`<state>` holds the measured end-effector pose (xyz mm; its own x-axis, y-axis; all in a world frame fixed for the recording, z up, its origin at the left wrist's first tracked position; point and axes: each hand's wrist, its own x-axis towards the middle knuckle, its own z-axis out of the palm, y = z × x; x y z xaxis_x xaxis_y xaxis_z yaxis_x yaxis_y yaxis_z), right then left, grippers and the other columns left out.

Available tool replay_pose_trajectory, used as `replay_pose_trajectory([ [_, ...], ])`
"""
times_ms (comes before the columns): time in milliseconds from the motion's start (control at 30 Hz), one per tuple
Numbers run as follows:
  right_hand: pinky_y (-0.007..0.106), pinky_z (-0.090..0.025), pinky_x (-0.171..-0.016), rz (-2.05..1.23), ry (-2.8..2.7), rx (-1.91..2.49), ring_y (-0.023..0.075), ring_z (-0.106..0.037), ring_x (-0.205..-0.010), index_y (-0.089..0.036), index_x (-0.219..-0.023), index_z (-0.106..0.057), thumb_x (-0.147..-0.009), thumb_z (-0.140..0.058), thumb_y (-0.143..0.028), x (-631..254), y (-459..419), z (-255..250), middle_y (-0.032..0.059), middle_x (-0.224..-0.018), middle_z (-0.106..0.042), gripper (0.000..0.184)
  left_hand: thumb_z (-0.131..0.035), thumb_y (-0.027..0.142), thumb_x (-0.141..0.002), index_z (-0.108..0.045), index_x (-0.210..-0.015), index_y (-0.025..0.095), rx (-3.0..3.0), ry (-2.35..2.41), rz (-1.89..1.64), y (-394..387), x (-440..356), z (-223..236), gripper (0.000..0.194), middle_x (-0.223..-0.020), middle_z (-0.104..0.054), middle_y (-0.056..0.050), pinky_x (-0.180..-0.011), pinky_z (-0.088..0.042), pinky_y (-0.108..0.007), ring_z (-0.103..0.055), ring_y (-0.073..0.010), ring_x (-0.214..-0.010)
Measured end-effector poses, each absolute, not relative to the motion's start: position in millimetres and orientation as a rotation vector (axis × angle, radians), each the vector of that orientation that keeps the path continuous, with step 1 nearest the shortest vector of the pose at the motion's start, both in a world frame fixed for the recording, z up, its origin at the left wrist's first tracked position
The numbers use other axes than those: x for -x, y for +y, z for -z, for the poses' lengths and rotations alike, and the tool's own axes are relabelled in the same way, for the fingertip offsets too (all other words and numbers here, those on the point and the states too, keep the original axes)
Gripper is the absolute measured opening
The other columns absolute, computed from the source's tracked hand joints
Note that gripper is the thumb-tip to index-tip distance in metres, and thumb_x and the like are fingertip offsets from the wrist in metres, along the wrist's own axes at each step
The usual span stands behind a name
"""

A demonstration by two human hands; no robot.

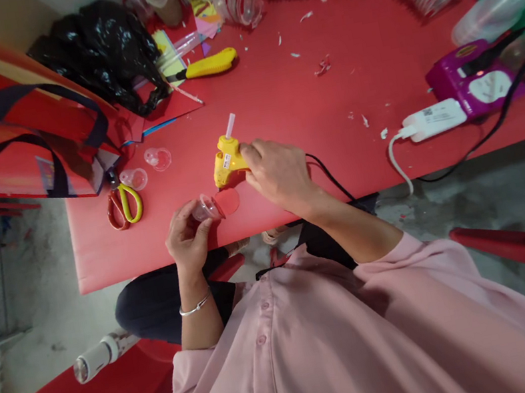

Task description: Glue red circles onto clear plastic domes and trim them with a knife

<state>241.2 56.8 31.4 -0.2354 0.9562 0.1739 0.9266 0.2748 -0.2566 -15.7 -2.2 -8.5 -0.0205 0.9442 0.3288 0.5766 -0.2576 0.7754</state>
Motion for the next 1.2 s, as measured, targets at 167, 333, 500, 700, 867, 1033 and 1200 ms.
replay_pose_trajectory([
  [167,0.033,-0.03,-0.069,-0.134,-2.242,1.731,0.0256,-0.061,-0.095,-0.015,-0.136,-0.058,-0.097,-0.049,-0.024,-242.3,57.4,-29.7,0.0131,-0.111,-0.07,0.041,-0.077,0.031,-0.089,-0.072,-0.127,0.024,-1.861,1.558,-1.217,-1.5,16.8,10.3,0.039,-0.122,-0.072,-0.01,-0.101,-0.057,-0.044,-0.069,-0.0246,-0.113],
  [333,0.033,-0.031,-0.07,-0.121,-2.233,1.715,0.0256,-0.061,-0.095,-0.016,-0.135,-0.059,-0.096,-0.049,-0.024,-243.6,57.6,-27.8,0.0126,-0.11,-0.07,0.041,-0.077,0.032,-0.089,-0.072,-0.127,0.024,-1.874,1.565,-1.208,-0.8,17.1,10.8,0.039,-0.121,-0.072,-0.01,-0.101,-0.056,-0.043,-0.069,-0.0241,-0.113],
  [500,0.033,-0.032,-0.07,-0.121,-2.228,1.714,0.0257,-0.06,-0.096,-0.015,-0.135,-0.059,-0.096,-0.049,-0.024,-244.9,57.7,-26.6,0.0131,-0.111,-0.07,0.041,-0.078,0.03,-0.089,-0.072,-0.128,0.025,-1.873,1.538,-1.233,-0.9,17.3,10.2,0.04,-0.122,-0.072,-0.009,-0.1,-0.056,-0.042,-0.069,-0.0239,-0.113],
  [700,0.033,-0.031,-0.07,-0.118,-2.236,1.72,0.0255,-0.06,-0.095,-0.016,-0.135,-0.058,-0.096,-0.049,-0.024,-245.5,57.8,-27.0,0.0128,-0.11,-0.07,0.041,-0.079,0.028,-0.088,-0.072,-0.128,0.027,-1.867,1.525,-1.239,-1.3,17.5,11.2,0.041,-0.123,-0.072,-0.009,-0.1,-0.056,-0.043,-0.069,-0.0242,-0.113],
  [867,0.033,-0.029,-0.068,-0.077,-2.225,1.724,0.025,-0.06,-0.094,-0.016,-0.133,-0.059,-0.096,-0.049,-0.022,-247.5,57.5,-26.2,0.0118,-0.107,-0.07,0.039,-0.078,0.033,-0.089,-0.072,-0.128,0.025,-1.871,1.558,-1.216,-1.3,18.3,13.5,0.04,-0.123,-0.071,-0.01,-0.101,-0.056,-0.044,-0.069,-0.0255,-0.114],
  [1033,0.033,-0.028,-0.067,-0.048,-2.214,1.73,0.0247,-0.061,-0.093,-0.016,-0.133,-0.059,-0.096,-0.048,-0.021,-249.6,57.1,-24.7,0.0114,-0.106,-0.07,0.039,-0.077,0.035,-0.09,-0.071,-0.13,0.025,-1.888,1.575,-1.205,-1.1,18.8,13.8,0.041,-0.127,-0.069,-0.011,-0.102,-0.056,-0.045,-0.068,-0.0268,-0.118],
  [1200,0.033,-0.028,-0.067,-0.057,-2.216,1.735,0.0247,-0.06,-0.093,-0.015,-0.132,-0.059,-0.095,-0.048,-0.021,-251.6,56.5,-24.6,0.012,-0.106,-0.07,0.039,-0.077,0.032,-0.09,-0.071,-0.129,0.025,-1.91,1.558,-1.216,-0.7,18.1,12.0,0.041,-0.125,-0.07,-0.01,-0.101,-0.056,-0.044,-0.068,-0.0262,-0.116],
])
